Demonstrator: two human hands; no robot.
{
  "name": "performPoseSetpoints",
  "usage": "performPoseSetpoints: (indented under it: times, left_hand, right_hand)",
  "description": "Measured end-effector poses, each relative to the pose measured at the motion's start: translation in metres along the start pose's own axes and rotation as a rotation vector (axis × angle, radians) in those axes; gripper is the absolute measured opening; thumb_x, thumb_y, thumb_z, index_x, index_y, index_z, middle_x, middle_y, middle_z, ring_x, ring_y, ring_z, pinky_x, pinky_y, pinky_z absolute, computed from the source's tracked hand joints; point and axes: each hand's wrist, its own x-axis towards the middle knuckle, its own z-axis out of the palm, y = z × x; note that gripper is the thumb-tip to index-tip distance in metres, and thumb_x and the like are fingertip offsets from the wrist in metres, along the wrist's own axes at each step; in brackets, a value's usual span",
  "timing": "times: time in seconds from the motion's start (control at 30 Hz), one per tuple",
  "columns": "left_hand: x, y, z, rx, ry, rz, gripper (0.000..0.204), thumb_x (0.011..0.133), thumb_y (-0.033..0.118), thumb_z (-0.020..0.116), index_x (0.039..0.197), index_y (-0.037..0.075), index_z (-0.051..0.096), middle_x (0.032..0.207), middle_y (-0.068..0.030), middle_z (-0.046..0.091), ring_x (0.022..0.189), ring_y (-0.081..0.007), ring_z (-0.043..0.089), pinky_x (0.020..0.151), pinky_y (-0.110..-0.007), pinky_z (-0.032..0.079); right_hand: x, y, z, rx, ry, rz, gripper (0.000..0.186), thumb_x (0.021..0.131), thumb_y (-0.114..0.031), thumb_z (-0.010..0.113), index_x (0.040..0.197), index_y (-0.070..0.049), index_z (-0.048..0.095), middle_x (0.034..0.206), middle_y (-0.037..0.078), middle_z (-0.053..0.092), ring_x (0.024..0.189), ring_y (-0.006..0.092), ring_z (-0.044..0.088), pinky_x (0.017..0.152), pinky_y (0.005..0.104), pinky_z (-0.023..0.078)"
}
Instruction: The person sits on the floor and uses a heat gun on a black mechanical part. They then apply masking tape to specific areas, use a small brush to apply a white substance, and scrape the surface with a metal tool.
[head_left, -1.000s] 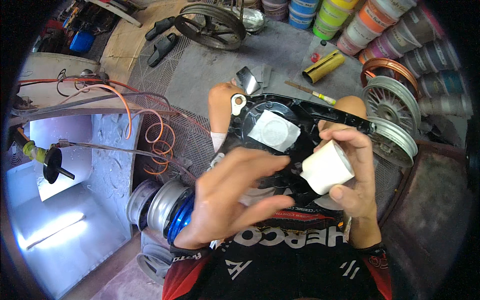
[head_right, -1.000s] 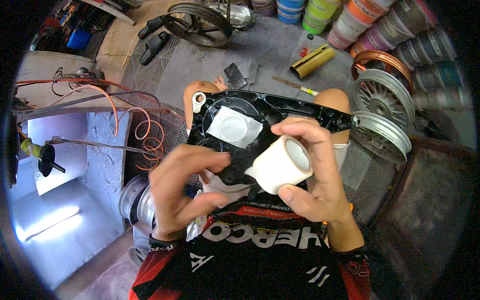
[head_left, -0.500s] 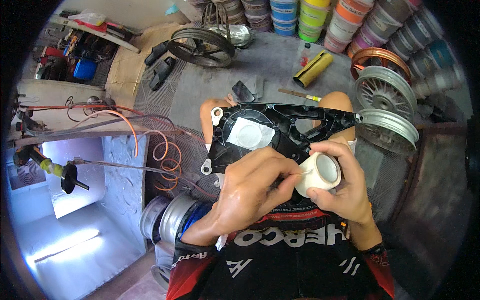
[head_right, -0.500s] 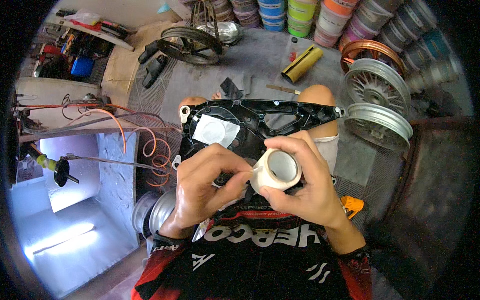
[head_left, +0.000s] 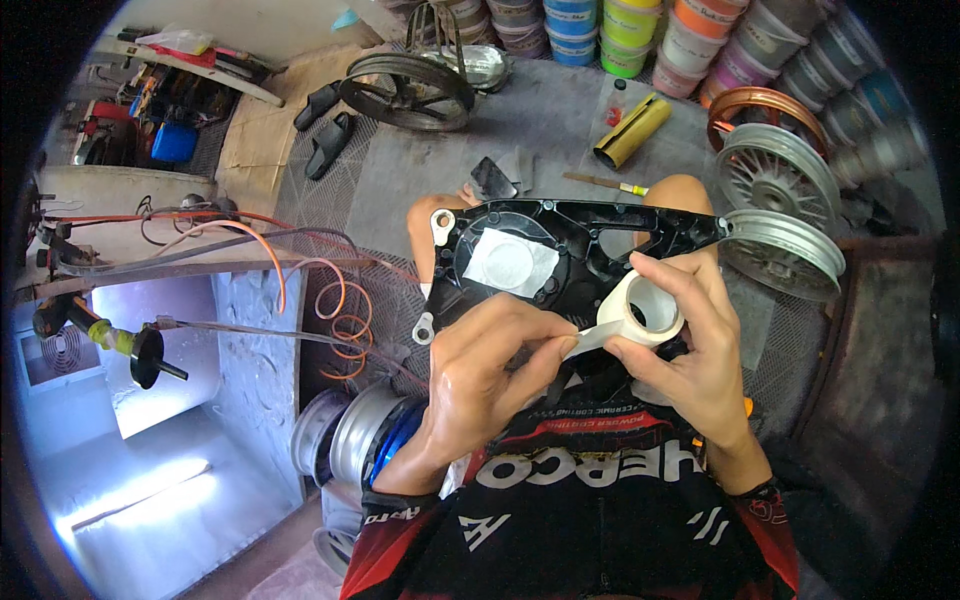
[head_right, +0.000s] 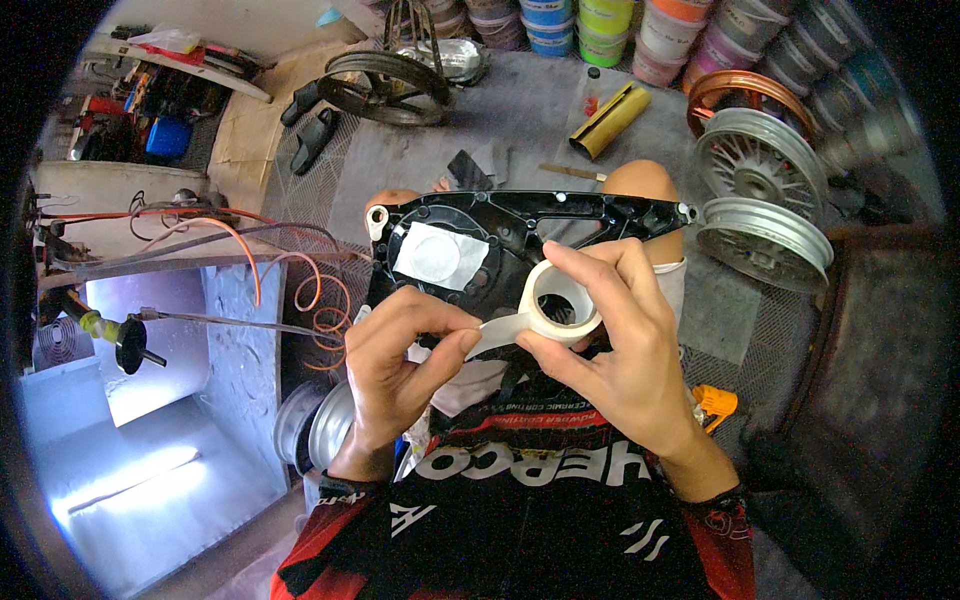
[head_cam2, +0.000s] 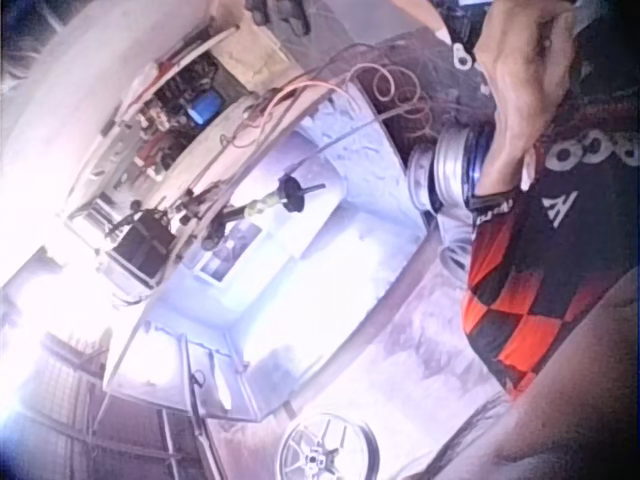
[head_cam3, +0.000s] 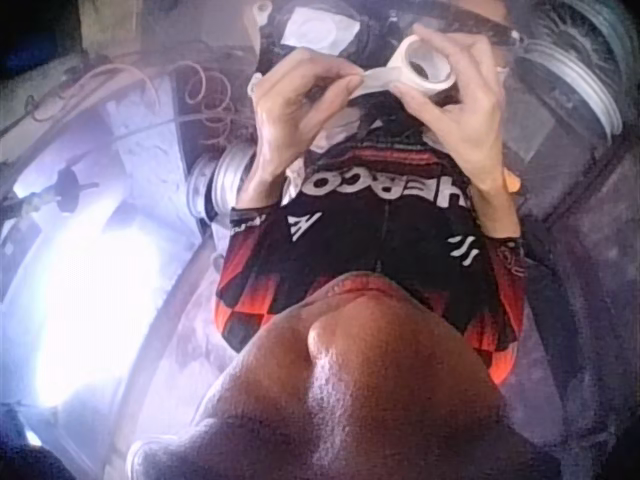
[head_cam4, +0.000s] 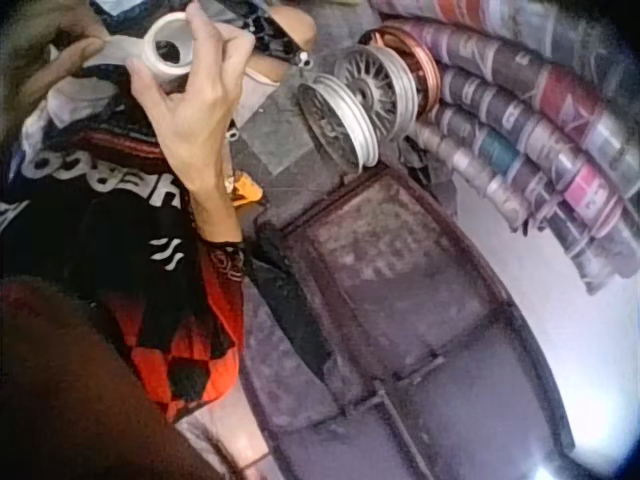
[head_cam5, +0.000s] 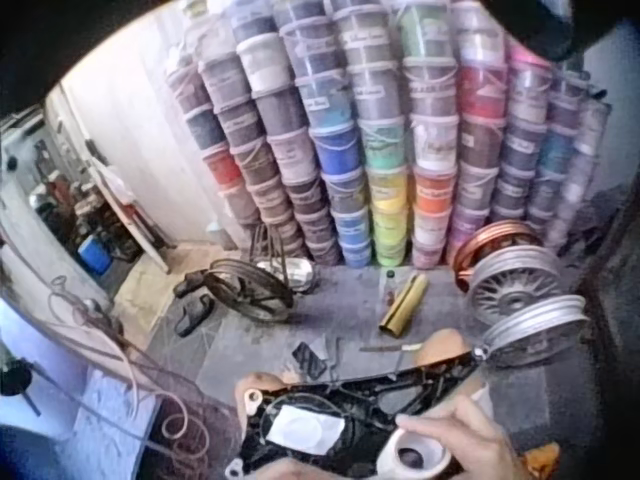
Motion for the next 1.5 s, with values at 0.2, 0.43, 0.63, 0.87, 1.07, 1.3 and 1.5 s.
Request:
performPoseSetpoints:
  times: [0.2,0.43,0.63,0.87,1.07,1.3,1.5]
  left_hand:
    - [-0.005,-0.011,-0.011,0.198,0.013,0.120,0.028,0.076,0.005,0.078,0.102,0.001,0.070,0.094,-0.0124,0.066,0.083,-0.0223,0.063,0.063,-0.031,0.051]
    - [-0.028,-0.016,-0.007,0.037,0.142,0.094,0.071,0.074,0.024,0.084,0.132,-0.004,0.053,0.125,-0.0254,0.058,0.109,-0.0358,0.062,0.091,-0.043,0.052]
    - [-0.037,-0.013,0.012,0.021,0.120,0.261,0.036,0.070,0.011,0.085,0.100,0.001,0.069,0.096,-0.0126,0.070,0.091,-0.0277,0.070,0.075,-0.036,0.058]
    - [-0.069,-0.023,0.015,-0.018,-0.006,0.141,0.023,0.075,0.004,0.079,0.095,0.001,0.069,0.090,-0.0120,0.069,0.080,-0.0267,0.069,0.069,-0.035,0.057]
    - [-0.086,-0.024,0.035,-0.046,0.037,0.019,0.019,0.072,-0.003,0.072,0.088,0.001,0.063,0.085,-0.0110,0.063,0.075,-0.0268,0.065,0.067,-0.035,0.053]
    - [-0.087,-0.020,0.047,-0.101,0.041,-0.065,0.018,0.078,-0.004,0.067,0.093,0.000,0.059,0.086,-0.0140,0.062,0.073,-0.0263,0.063,0.065,-0.033,0.051]
    - [-0.092,-0.025,0.044,-0.459,-0.034,-0.214,0.017,0.086,0.000,0.067,0.099,0.001,0.056,0.090,-0.0121,0.062,0.082,-0.0217,0.061,0.073,-0.032,0.050]
  right_hand:
    - [-0.003,-0.005,0.002,-0.110,0.011,-0.062,0.062,0.071,-0.005,0.082,0.128,-0.001,0.058,0.114,0.016,0.055,0.102,0.0290,0.058,0.087,0.0348,0.049]
    - [-0.014,-0.009,0.009,-0.176,0.021,-0.285,0.073,0.061,0.001,0.084,0.128,-0.001,0.056,0.119,0.019,0.054,0.110,0.0356,0.058,0.092,0.0410,0.052]
    - [-0.024,-0.007,0.022,-0.124,-0.032,-0.360,0.069,0.062,-0.007,0.086,0.123,0.000,0.057,0.121,0.019,0.058,0.108,0.0373,0.059,0.093,0.0451,0.050]
    - [-0.047,0.005,0.025,-0.092,-0.130,-0.317,0.070,0.061,-0.006,0.085,0.124,0.003,0.056,0.119,0.018,0.060,0.107,0.0362,0.060,0.091,0.0437,0.051]
    - [-0.059,0.012,0.030,-0.108,-0.124,-0.322,0.071,0.060,-0.005,0.085,0.124,0.005,0.056,0.118,0.019,0.060,0.105,0.0361,0.061,0.089,0.0434,0.052]
    - [-0.064,0.017,0.028,-0.120,-0.098,-0.318,0.069,0.064,-0.007,0.086,0.125,0.005,0.055,0.119,0.020,0.060,0.105,0.0349,0.061,0.089,0.0417,0.053]
    - [-0.064,0.020,0.029,-0.066,-0.059,-0.356,0.068,0.065,-0.010,0.087,0.124,0.004,0.055,0.118,0.018,0.060,0.105,0.0348,0.062,0.089,0.0409,0.054]
